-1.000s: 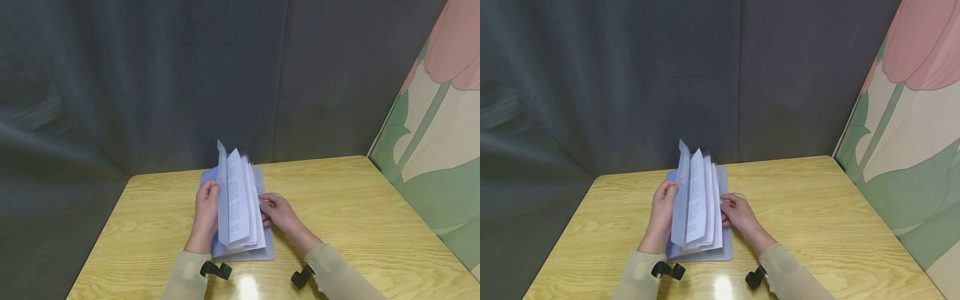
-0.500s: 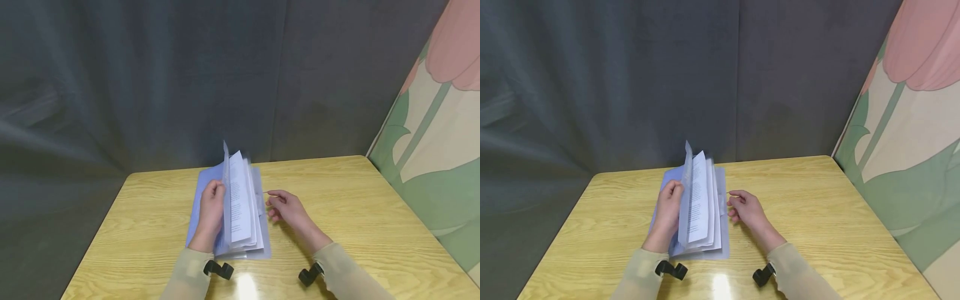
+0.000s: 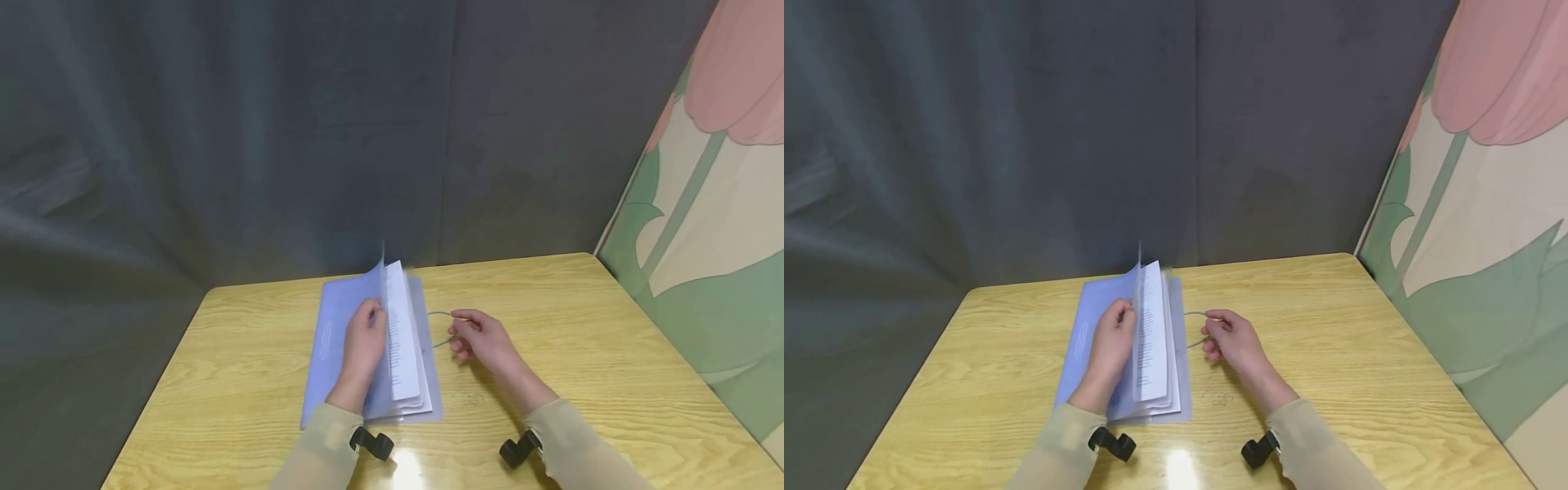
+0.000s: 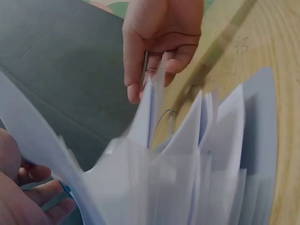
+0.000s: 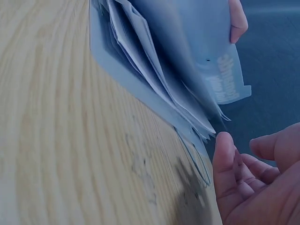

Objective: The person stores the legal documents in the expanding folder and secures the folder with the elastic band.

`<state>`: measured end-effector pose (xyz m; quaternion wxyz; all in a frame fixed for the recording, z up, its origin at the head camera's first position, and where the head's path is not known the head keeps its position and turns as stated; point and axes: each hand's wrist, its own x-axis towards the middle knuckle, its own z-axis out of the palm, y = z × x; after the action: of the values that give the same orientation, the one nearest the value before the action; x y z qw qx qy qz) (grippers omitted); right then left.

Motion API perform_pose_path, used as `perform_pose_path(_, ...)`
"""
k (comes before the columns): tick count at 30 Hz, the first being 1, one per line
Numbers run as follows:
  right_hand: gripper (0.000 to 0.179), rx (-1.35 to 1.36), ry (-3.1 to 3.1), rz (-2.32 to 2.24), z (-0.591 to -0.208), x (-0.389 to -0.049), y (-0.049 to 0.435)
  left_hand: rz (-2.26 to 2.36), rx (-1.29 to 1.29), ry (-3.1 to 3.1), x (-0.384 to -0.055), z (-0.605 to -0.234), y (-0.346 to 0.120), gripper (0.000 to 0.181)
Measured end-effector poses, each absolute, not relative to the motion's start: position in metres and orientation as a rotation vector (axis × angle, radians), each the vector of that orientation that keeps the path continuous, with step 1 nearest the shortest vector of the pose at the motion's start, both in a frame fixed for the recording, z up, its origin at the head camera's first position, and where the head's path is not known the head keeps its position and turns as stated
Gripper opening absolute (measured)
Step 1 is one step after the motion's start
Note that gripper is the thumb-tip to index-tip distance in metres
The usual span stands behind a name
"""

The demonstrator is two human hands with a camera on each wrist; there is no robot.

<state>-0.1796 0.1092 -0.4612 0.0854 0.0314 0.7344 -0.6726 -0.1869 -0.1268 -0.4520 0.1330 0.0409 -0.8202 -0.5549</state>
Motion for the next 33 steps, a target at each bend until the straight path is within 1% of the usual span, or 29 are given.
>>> perform_pose_path(5, 0.044, 0.117, 2.193, -2.001, -0.462, -0.179, 0.116, -1.429, 0.045, -2.498, -0.187, -0.459, -0.119, 0.016)
perform_pose_path(6, 0.044, 0.119, 2.196, -1.999, -0.462, -0.179, 0.117, -1.368, 0.013, -2.527, -0.183, -0.454, -0.116, 0.017)
perform_pose_path(12, 0.045, 0.1, 2.19, -2.004, -0.463, -0.178, 0.122, -0.94, -0.139, -2.539, -0.18, -0.462, -0.103, 0.024)
perform_pose_path(16, 0.046, 0.083, 2.164, -2.017, -0.464, -0.177, 0.125, -0.77, -0.178, -2.49, -0.179, -0.467, -0.094, 0.028)
perform_pose_path(19, 0.046, 0.079, 2.157, -2.022, -0.465, -0.177, 0.126, -0.734, -0.166, -2.511, -0.178, -0.469, -0.089, 0.027)
perform_pose_path(26, 0.047, 0.075, 2.166, -2.009, -0.465, -0.177, 0.127, -0.8, -0.113, -2.607, -0.175, -0.471, -0.084, 0.016)
perform_pose_path(33, 0.047, 0.096, 2.166, -2.008, -0.461, -0.179, 0.125, -0.859, -0.128, -2.632, -0.171, -0.466, -0.089, 0.013)
